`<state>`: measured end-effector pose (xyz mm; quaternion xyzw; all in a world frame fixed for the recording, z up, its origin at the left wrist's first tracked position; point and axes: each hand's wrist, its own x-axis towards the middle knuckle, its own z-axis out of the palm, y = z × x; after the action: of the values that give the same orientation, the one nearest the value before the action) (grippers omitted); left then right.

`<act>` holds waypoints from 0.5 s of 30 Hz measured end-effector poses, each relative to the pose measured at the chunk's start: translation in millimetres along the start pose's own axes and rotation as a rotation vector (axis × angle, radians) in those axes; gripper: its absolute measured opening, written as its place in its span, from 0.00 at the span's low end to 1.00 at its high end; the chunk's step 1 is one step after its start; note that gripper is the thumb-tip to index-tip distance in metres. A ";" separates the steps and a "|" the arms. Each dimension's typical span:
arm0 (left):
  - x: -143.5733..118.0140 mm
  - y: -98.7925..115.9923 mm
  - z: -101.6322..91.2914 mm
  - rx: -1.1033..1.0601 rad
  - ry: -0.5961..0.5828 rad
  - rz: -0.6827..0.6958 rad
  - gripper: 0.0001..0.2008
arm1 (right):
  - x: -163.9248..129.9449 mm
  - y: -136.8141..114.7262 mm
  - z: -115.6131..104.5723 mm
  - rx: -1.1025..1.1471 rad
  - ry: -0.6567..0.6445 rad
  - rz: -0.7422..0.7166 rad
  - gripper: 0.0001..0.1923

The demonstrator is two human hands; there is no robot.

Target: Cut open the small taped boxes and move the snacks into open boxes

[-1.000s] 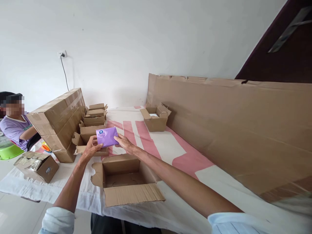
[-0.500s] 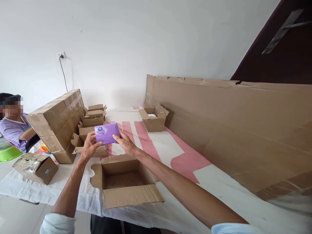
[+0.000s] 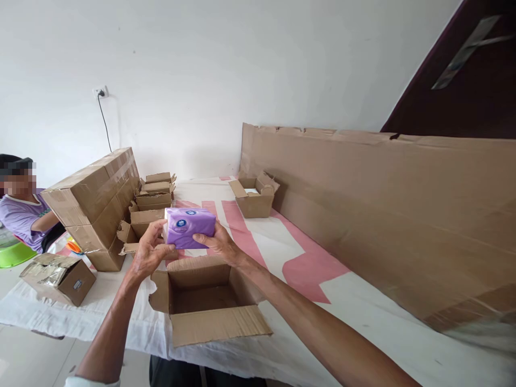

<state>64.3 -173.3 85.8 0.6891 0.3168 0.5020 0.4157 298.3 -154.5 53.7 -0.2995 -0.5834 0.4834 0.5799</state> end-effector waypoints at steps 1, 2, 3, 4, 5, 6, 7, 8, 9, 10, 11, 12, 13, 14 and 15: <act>-7.7 4.1 -2.2 0.046 -0.024 -0.003 0.27 | -5.5 0.1 -5.3 0.021 0.027 0.020 0.38; -16.3 6.0 -5.7 0.101 -0.033 -0.011 0.23 | -11.3 0.6 -11.7 0.041 0.069 0.030 0.37; -25.5 5.2 -10.5 0.160 -0.022 -0.026 0.20 | -16.9 1.5 -19.1 0.058 0.124 0.028 0.36; -35.0 1.3 -16.4 0.215 0.003 -0.052 0.16 | -22.2 3.0 -27.3 0.072 0.187 0.015 0.36; -44.5 -5.6 -22.8 0.254 0.027 -0.096 0.14 | -26.9 5.1 -36.1 0.086 0.252 -0.004 0.35; -53.6 -15.2 -29.5 0.269 0.044 -0.155 0.13 | -30.8 7.9 -45.3 0.102 0.315 -0.024 0.34; -61.7 -26.7 -35.8 0.269 0.041 -0.226 0.14 | -33.9 11.3 -54.4 0.120 0.373 -0.038 0.33; -68.6 -39.5 -41.5 0.267 0.035 -0.296 0.15 | -36.4 15.4 -63.3 0.143 0.425 -0.046 0.32; -73.8 -52.7 -46.2 0.265 0.032 -0.357 0.15 | -38.3 20.0 -71.5 0.170 0.473 -0.046 0.32; -77.2 -65.9 -49.9 0.265 0.035 -0.406 0.14 | -39.9 25.3 -79.0 0.196 0.516 -0.039 0.31; -78.4 -78.6 -52.6 0.267 0.047 -0.443 0.14 | -41.2 30.9 -85.5 0.219 0.553 -0.024 0.30; -77.5 -90.6 -54.4 0.269 0.067 -0.467 0.13 | -42.3 37.0 -90.9 0.236 0.586 -0.007 0.30; -74.7 -101.7 -55.6 0.271 0.094 -0.480 0.12 | -43.4 43.3 -95.3 0.245 0.614 0.008 0.29; -70.1 -112.1 -56.2 0.272 0.126 -0.486 0.13 | -44.3 49.8 -98.8 0.249 0.637 0.019 0.29; -64.1 -121.8 -56.4 0.272 0.162 -0.486 0.14 | -45.2 56.3 -101.4 0.250 0.653 0.025 0.29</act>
<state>-10.8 -158.4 -41.7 0.6002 0.5690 0.3939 0.4010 391.1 -153.7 -29.3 -0.3722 -0.2994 0.4370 0.7621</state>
